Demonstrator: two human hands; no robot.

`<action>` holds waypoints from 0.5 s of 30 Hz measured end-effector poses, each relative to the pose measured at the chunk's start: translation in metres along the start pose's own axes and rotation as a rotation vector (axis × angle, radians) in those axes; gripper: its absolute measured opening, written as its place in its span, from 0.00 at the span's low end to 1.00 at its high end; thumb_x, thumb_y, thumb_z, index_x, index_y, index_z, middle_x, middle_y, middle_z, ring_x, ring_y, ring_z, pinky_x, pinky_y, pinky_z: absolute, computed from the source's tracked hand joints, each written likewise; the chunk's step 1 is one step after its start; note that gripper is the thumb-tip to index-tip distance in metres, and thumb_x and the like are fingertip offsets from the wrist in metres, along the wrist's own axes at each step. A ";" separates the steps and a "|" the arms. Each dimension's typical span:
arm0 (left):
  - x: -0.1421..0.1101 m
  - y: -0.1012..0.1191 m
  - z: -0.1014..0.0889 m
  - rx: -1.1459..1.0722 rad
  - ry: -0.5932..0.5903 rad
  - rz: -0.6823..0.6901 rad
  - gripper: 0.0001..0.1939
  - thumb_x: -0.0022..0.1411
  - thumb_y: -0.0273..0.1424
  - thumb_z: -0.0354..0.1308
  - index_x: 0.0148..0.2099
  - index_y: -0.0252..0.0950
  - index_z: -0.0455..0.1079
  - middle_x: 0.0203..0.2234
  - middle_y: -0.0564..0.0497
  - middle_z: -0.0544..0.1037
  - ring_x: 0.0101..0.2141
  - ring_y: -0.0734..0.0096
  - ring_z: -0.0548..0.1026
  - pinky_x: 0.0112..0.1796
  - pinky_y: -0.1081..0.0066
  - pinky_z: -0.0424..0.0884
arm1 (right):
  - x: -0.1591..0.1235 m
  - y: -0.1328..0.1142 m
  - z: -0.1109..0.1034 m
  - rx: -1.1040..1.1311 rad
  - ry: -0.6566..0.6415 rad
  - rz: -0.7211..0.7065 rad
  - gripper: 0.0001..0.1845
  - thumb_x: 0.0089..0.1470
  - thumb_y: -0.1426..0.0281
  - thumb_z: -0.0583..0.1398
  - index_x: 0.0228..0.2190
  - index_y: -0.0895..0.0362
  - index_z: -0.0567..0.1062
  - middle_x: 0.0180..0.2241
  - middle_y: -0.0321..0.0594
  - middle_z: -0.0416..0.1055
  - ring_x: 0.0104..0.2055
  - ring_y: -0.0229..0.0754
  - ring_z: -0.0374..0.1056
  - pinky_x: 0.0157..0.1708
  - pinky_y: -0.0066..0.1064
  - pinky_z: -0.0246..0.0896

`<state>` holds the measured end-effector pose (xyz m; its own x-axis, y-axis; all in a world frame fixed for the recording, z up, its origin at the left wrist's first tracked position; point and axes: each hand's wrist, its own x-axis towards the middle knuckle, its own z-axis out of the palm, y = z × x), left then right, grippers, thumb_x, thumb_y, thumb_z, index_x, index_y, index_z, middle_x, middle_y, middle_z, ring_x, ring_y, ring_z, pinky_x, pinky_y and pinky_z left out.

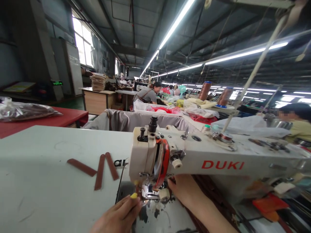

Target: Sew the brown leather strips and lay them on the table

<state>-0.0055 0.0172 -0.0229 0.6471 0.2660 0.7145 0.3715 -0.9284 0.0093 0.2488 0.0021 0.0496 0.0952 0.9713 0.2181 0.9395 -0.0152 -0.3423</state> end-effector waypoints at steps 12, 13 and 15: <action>0.029 0.030 -0.047 -0.016 -0.200 -0.131 0.24 0.58 0.19 0.46 0.57 0.32 0.64 0.49 0.44 0.76 0.48 0.67 0.76 0.54 0.75 0.69 | -0.034 0.018 -0.036 0.613 -0.117 0.257 0.14 0.53 0.60 0.55 0.32 0.58 0.73 0.15 0.29 0.62 0.16 0.36 0.58 0.16 0.26 0.53; 0.028 0.029 -0.048 -0.025 -0.203 -0.145 0.24 0.59 0.20 0.46 0.58 0.33 0.64 0.50 0.45 0.76 0.49 0.67 0.76 0.54 0.74 0.69 | -0.040 0.018 -0.041 0.711 -0.156 0.275 0.14 0.53 0.59 0.57 0.34 0.58 0.73 0.16 0.29 0.62 0.16 0.35 0.58 0.16 0.24 0.53; 0.026 0.023 -0.051 -0.051 -0.217 -0.187 0.23 0.61 0.21 0.46 0.58 0.36 0.65 0.51 0.46 0.75 0.50 0.66 0.75 0.53 0.72 0.71 | -0.056 0.014 -0.052 0.812 -0.213 0.239 0.13 0.55 0.60 0.59 0.36 0.58 0.73 0.21 0.32 0.66 0.20 0.34 0.62 0.18 0.22 0.58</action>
<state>-0.0142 -0.0105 0.0313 0.6999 0.4782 0.5305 0.4675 -0.8683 0.1659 0.2734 -0.0644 0.0801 0.1199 0.9887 -0.0903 0.3695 -0.1289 -0.9203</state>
